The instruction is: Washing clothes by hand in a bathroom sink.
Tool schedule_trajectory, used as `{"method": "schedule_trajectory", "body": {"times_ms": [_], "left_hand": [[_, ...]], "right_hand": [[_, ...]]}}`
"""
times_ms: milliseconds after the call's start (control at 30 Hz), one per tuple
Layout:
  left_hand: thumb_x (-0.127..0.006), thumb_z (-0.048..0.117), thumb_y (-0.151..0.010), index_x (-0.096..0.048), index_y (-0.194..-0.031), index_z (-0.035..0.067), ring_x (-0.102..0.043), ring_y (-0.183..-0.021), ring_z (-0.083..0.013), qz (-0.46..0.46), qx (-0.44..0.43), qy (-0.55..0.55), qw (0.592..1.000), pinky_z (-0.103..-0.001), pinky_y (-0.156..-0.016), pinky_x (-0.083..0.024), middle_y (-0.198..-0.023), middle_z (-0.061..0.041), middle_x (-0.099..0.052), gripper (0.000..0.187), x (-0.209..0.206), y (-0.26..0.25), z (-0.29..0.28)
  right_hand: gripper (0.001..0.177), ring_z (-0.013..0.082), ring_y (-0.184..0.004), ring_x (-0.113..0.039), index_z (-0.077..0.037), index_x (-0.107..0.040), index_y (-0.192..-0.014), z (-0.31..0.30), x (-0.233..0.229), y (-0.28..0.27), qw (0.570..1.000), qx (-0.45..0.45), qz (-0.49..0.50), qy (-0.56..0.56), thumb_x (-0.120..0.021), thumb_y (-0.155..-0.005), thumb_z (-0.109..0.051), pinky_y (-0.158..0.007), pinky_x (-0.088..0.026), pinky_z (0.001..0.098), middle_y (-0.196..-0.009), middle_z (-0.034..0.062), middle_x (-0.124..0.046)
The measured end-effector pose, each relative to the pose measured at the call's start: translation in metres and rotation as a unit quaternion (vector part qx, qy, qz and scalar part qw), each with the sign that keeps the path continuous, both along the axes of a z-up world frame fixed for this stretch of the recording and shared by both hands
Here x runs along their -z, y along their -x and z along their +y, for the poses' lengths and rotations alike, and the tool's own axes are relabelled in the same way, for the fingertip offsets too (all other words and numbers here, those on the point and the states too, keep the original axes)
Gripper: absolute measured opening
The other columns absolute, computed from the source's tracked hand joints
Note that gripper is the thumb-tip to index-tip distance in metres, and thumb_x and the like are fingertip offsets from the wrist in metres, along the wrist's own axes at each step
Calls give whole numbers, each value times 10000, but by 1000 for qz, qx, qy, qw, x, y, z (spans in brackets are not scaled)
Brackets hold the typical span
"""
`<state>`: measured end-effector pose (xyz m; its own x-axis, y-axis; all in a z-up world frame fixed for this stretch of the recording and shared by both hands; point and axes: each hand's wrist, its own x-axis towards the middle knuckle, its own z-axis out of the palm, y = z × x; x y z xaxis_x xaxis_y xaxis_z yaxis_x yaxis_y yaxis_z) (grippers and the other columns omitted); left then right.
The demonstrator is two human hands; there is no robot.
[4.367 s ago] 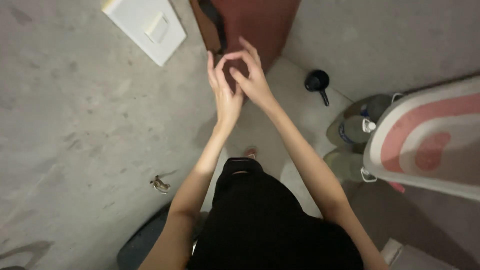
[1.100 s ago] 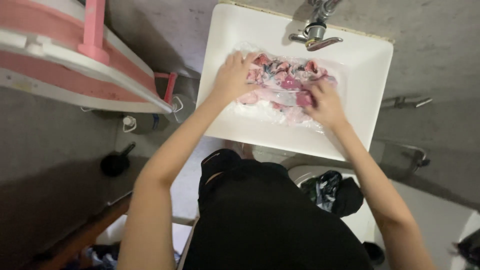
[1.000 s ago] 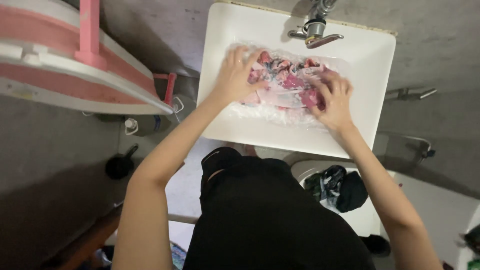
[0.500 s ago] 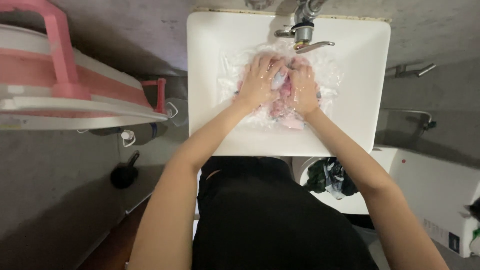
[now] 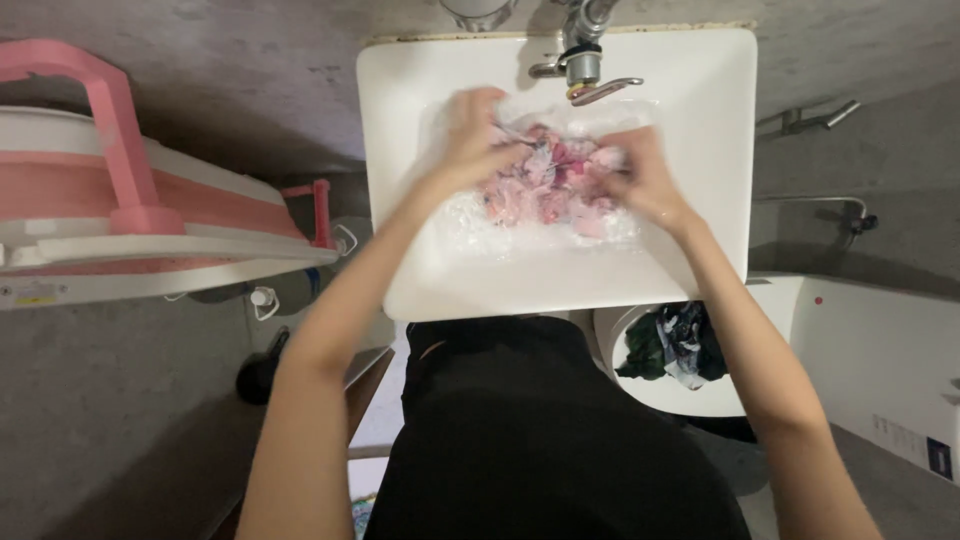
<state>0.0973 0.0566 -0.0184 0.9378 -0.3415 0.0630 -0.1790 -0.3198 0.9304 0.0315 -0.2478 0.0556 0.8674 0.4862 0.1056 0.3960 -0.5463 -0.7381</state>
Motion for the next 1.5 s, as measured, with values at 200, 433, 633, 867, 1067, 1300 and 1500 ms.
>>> {"method": "schedule_trajectory", "body": {"times_ms": [200,433,633,867,1067,1300,1500], "left_hand": [[-908,440,-812,-562,-1394,86,-581,-1239,-359,-32,46,-267,962,-437,-1089,-478,-1323,-180,-613,764,-6,0,44],[-843,426,-842,-538,-1349,27,-639,-1110,-202,254,46,161,953,-377,-954,-534,-1291,-137,-640,714,33,15,-24],[-680,382,-978,-581,-1342,-21,-633,-1163,-189,226,-270,457,816,-335,-990,-495,-1314,-123,-665,552,80,28,-82],[-747,345,-925,-550,-1356,-1,-639,-1205,-293,35,-305,170,937,-383,-1011,-507,-1285,-193,-663,587,78,28,-84],[-768,368,-890,-520,-1356,38,-664,-1204,-271,18,-234,104,966,-364,-1020,-524,-1283,-152,-684,622,58,35,-59],[-672,409,-1034,-644,-1306,10,-608,-1141,-164,166,-182,375,894,-319,-1025,-493,-1235,-93,-655,484,103,12,-53],[-677,408,-982,-616,-1295,101,-592,-1138,-141,195,-320,320,870,-318,-1025,-457,-1241,-49,-655,442,32,27,-8]], "right_hand": [[481,312,-937,-623,42,-554,-1256,-30,48,1,974,180,-32,136,-810,-936,-209,-853,-563,393,-1235,257,-462],[397,307,-855,-657,-36,-593,-1404,53,122,-38,931,302,197,56,-541,-1055,-218,-779,-476,375,-975,237,-693],[585,121,-855,-542,59,-386,-1552,100,88,-11,885,310,170,-304,-580,-1052,-176,-764,-491,266,-1021,67,-661],[486,89,-663,-462,-32,-397,-1423,55,91,-29,933,223,216,-184,-591,-1003,-178,-537,-417,263,-879,2,-556],[240,84,-644,-496,-50,-549,-1280,39,82,-24,963,162,199,-83,-590,-1083,-181,-539,-414,262,-788,-21,-558],[373,120,-1082,-674,-68,-595,-1313,34,29,-33,771,151,386,-484,-549,-948,-132,-967,-563,244,-1162,36,-675],[421,176,-1060,-578,14,-586,-1327,-2,85,-54,803,279,216,-481,-720,-952,-122,-969,-502,326,-1159,81,-604]]}}
